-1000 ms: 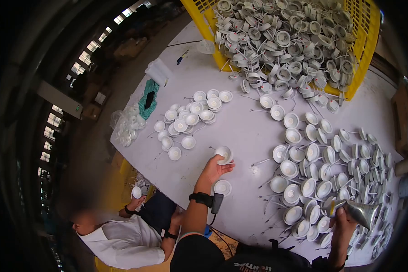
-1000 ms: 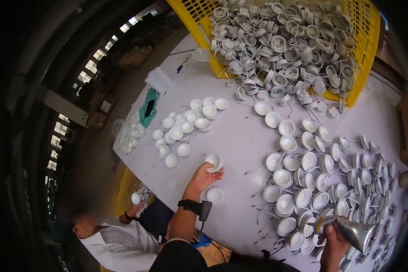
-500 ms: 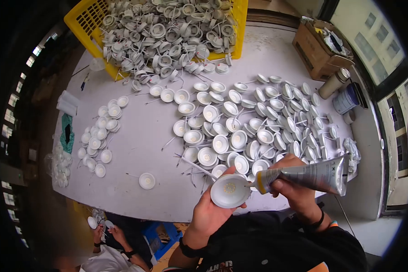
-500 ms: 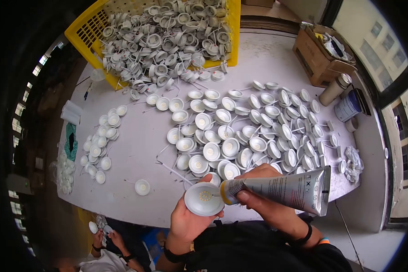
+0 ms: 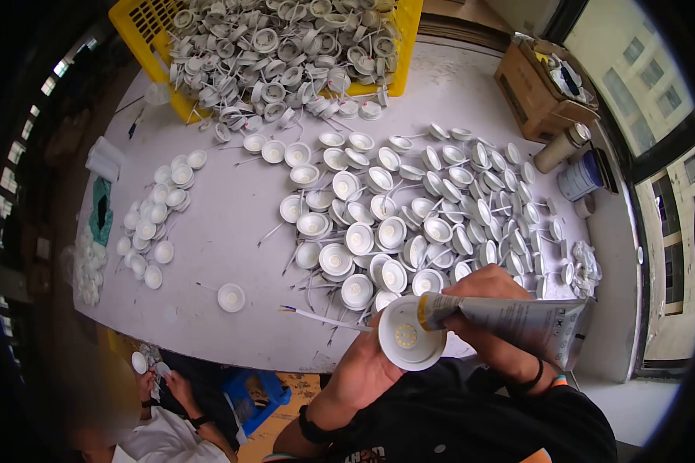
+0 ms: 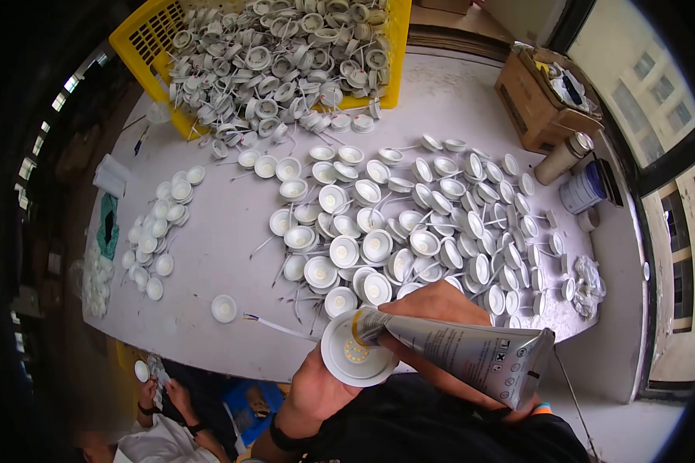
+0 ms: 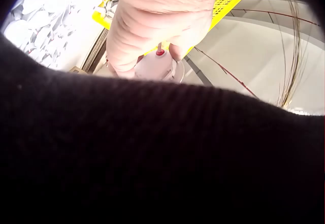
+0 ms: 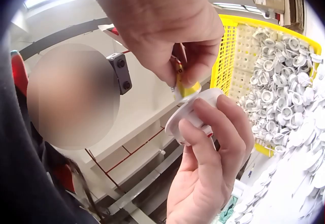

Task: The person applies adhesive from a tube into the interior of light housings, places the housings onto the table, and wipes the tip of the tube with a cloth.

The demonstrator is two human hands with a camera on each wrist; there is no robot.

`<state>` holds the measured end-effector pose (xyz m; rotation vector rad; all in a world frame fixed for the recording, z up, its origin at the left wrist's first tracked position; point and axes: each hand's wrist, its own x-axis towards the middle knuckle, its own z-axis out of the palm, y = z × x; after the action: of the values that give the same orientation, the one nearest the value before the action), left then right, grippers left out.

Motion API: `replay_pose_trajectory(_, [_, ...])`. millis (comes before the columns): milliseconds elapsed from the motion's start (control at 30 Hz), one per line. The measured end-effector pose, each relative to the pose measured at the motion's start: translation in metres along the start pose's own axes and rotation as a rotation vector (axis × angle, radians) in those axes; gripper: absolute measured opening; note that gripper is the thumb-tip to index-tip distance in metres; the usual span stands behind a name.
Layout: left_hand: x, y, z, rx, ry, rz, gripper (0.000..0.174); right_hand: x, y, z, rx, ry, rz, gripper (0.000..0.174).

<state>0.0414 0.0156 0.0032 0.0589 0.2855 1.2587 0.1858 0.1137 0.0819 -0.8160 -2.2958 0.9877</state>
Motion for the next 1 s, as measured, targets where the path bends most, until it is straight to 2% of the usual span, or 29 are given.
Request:
replay_pose_trajectory(67, [0.000,0.001,0.000,0.001,0.000,-0.008,0.054,-0.002,0.001,0.004,-0.071,0.141,-0.103,0.023])
replay_pose_trajectory(167, [0.000,0.000,-0.002,-0.008,-0.004,-0.013,0.055,-0.001,0.000,0.005,-0.061,0.160,-0.090,0.023])
replay_pose_trajectory(500, [0.000,0.002,-0.006,-0.015,-0.017,-0.022,0.057,0.005,-0.005,0.005,-0.048,0.102,-0.059,0.022])
replay_pose_trajectory(800, [0.001,0.001,-0.013,-0.031,-0.034,-0.031,0.056,0.011,-0.010,0.007,-0.090,0.092,-0.141,0.021])
replay_pose_trajectory(900, [0.001,0.004,-0.014,-0.030,0.005,-0.023,0.056,0.012,-0.009,0.007,-0.032,0.141,-0.160,0.022])
replay_pose_trajectory(1000, [0.000,0.007,-0.014,-0.037,-0.012,-0.028,0.055,0.012,-0.010,0.007,-0.113,0.113,-0.137,0.023])
